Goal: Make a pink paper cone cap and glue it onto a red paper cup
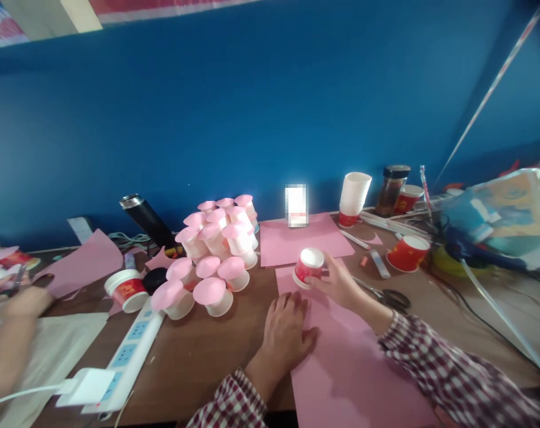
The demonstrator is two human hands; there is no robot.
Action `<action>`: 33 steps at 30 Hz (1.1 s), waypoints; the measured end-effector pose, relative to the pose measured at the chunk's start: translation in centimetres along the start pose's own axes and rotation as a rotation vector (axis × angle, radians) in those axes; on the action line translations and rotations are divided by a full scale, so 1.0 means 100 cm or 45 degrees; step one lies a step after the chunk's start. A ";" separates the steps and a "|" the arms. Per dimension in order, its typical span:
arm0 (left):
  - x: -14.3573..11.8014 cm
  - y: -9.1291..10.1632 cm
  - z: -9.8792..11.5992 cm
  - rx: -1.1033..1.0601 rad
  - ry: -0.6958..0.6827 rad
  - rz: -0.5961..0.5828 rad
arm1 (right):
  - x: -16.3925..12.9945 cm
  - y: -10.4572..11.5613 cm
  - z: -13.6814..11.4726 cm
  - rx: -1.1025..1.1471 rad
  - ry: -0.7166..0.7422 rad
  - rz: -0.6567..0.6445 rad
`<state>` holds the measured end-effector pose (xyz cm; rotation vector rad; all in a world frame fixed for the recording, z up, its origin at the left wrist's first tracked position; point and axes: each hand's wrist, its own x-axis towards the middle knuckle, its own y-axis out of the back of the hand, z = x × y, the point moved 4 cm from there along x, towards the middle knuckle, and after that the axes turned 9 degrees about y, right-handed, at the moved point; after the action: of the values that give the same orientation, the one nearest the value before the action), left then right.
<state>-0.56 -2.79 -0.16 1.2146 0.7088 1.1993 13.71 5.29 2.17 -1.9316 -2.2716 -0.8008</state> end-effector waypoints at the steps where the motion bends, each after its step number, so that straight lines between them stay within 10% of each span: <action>1: -0.001 0.000 -0.001 -0.013 0.005 0.016 | 0.003 -0.007 0.000 0.002 0.012 -0.006; 9: 0.000 -0.002 -0.005 -0.063 0.054 0.068 | 0.007 -0.041 0.002 0.060 -0.003 -0.016; 33: 0.004 0.000 -0.015 -0.175 0.141 0.037 | 0.005 -0.043 0.008 -0.144 -0.020 -0.059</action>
<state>-1.83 -1.91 -0.53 1.0541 0.6809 1.3260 9.80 5.75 0.16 -1.9435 -2.3365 -0.9426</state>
